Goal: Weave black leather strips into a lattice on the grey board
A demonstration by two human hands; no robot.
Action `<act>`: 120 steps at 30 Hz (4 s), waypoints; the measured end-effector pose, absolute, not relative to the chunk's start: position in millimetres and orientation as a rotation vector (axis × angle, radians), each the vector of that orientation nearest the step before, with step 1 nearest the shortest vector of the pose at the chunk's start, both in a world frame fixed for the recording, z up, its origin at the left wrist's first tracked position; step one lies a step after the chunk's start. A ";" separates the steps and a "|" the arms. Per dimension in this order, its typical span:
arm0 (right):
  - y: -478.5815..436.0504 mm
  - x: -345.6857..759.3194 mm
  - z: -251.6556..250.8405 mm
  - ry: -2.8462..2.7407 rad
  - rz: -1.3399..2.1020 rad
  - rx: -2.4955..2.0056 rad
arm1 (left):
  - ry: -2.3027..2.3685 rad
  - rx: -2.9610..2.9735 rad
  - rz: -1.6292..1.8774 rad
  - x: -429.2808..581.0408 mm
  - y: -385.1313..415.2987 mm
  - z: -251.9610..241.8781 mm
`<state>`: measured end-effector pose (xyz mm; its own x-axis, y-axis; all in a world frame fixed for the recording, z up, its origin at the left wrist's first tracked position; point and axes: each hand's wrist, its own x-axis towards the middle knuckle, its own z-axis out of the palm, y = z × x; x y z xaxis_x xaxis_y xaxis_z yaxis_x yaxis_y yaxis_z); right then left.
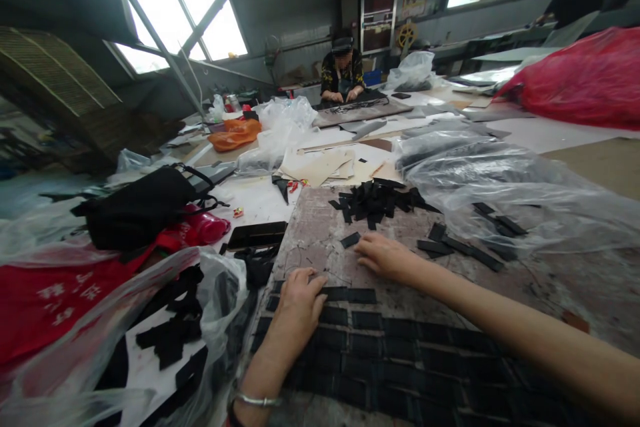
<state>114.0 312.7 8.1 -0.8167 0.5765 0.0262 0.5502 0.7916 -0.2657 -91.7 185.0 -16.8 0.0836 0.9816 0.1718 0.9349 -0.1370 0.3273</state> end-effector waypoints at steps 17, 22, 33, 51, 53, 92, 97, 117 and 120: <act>328.5 125.7 19.7 -2.966 0.205 -1.035 | 2.033 2.226 0.496 -130.8 175.8 -24.6; 296.7 150.5 30.5 -3.005 0.258 -0.925 | 2.032 2.239 0.525 -130.8 174.5 -21.8; 260.8 162.1 36.8 -3.077 0.402 -0.909 | 1.895 2.340 0.654 -82.6 186.3 -16.0; 273.6 174.8 36.8 -3.069 0.483 -0.926 | 1.747 2.382 0.554 -47.6 189.8 -28.4; 284.7 184.7 33.3 -3.003 0.402 -0.985 | 1.745 2.370 0.563 -46.8 191.1 -27.7; 259.8 217.1 25.3 -2.963 0.460 -0.849 | 1.787 2.451 0.707 -29.6 196.6 -34.5; 281.3 216.8 19.6 -2.909 0.370 -0.994 | 1.772 2.451 0.716 -29.6 192.1 -36.3; 296.1 225.3 39.4 -3.053 0.067 -1.049 | 1.569 2.366 0.591 45.1 196.8 -8.3; 283.1 243.3 45.6 -2.990 0.426 -1.100 | 1.570 2.357 0.597 49.1 196.9 -7.9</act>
